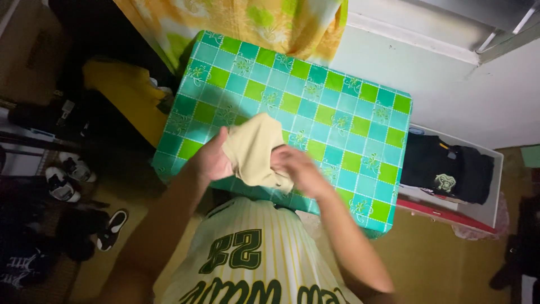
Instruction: Fold multiple t-shirts on a table and place them into a storage box.
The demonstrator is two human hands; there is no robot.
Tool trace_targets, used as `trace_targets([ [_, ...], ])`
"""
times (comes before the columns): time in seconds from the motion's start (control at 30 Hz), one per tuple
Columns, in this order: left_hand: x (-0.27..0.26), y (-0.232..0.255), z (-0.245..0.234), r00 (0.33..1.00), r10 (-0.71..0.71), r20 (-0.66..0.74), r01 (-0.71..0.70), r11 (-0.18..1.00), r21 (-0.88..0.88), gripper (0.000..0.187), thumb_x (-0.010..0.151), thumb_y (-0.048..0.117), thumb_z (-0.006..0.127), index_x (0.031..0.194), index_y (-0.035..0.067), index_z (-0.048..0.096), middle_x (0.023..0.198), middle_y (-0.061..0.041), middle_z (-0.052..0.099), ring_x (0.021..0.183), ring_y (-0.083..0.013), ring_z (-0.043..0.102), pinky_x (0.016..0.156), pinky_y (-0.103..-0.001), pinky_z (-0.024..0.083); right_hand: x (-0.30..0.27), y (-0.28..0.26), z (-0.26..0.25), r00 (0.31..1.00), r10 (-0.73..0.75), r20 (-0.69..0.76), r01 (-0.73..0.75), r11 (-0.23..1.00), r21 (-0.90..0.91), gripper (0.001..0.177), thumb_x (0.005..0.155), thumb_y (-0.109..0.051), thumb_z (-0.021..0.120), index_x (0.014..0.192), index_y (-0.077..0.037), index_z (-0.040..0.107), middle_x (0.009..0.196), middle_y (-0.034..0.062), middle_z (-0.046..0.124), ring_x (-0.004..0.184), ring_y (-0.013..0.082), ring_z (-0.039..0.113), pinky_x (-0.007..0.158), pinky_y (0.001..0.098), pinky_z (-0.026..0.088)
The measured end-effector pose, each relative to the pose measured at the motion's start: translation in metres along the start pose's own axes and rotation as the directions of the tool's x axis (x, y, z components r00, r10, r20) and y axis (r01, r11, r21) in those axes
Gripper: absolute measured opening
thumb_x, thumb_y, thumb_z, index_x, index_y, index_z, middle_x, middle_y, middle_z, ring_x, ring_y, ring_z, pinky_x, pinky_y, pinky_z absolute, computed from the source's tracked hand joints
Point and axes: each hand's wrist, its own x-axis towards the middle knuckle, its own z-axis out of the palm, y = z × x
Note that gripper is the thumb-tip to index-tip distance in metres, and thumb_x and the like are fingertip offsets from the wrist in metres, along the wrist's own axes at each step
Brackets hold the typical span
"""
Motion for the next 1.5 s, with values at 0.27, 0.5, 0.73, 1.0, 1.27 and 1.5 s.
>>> trace_targets([
  [0.27,-0.059,-0.057,-0.132,0.900,0.221,-0.374,-0.250,0.968,-0.028,0.093,0.091,0.068,0.062,0.155,0.006,0.035,0.156,-0.013,0.045,0.140,-0.0291,0.051,0.115,-0.049,0.044,0.060,0.057,0.020,0.979,0.013,-0.203,-0.164,0.637,-0.753,0.050,0.100,-0.045,0.052,0.115,-0.001,0.069,0.108,0.0219,0.072,0.098,0.0369,0.069,0.089,0.0430,0.053],
  [0.5,-0.079,0.004,-0.007,0.885,0.431,-0.177,-0.412,0.901,0.137,0.078,0.097,0.055,0.068,0.147,-0.003,0.051,0.143,-0.016,0.060,0.129,-0.0295,0.059,0.110,-0.048,0.048,0.045,-0.011,0.037,0.958,0.091,-0.271,-0.284,0.424,-0.860,0.076,0.088,-0.072,0.051,0.081,0.000,0.075,0.088,0.0234,0.075,0.089,0.0386,0.072,0.085,0.0465,0.055],
  [0.73,-0.085,0.013,-0.032,0.648,0.503,-0.572,-0.290,0.857,0.426,0.057,0.098,0.033,0.066,0.139,-0.005,0.055,0.133,-0.017,0.064,0.122,-0.0307,0.062,0.105,-0.047,0.050,0.054,0.040,-0.027,0.981,0.179,0.073,-0.012,0.434,-0.901,0.062,0.101,-0.058,0.053,0.089,-0.001,0.074,0.099,0.0266,0.073,0.096,0.0443,0.066,0.085,0.0504,0.051],
  [1.0,-0.079,0.031,0.001,0.547,0.572,-0.612,-0.340,0.819,0.462,0.042,0.098,0.021,0.062,0.134,0.000,0.057,0.128,-0.011,0.067,0.118,-0.0251,0.067,0.103,-0.041,0.054,0.031,0.011,-0.004,0.943,-0.072,-0.324,-0.263,0.432,-0.863,0.036,0.102,-0.036,0.063,0.099,-0.001,0.070,0.095,0.0196,0.076,0.092,0.0372,0.073,0.081,0.0450,0.055],
  [1.27,-0.059,0.020,0.018,0.692,0.585,-0.423,-0.049,0.623,0.781,0.042,0.103,0.024,0.059,0.136,-0.001,0.062,0.121,-0.009,0.071,0.108,-0.0153,0.066,0.094,-0.030,0.054,0.039,0.024,0.001,0.895,0.100,-0.435,-0.445,0.134,-0.885,0.056,0.080,-0.054,0.078,0.113,-0.010,0.069,0.102,0.0206,0.074,0.098,0.0387,0.070,0.085,0.0469,0.056],
  [1.5,-0.073,0.048,0.015,0.664,0.695,-0.274,0.142,0.242,0.960,0.037,0.104,0.028,0.059,0.130,0.003,0.066,0.095,-0.009,0.074,0.082,-0.0137,0.066,0.076,-0.031,0.054,0.056,0.095,-0.108,0.997,0.005,0.075,0.042,0.795,-0.605,0.032,0.101,-0.032,0.070,0.107,-0.001,0.071,0.102,0.0123,0.075,0.097,0.0253,0.072,0.088,0.0410,0.057],
])
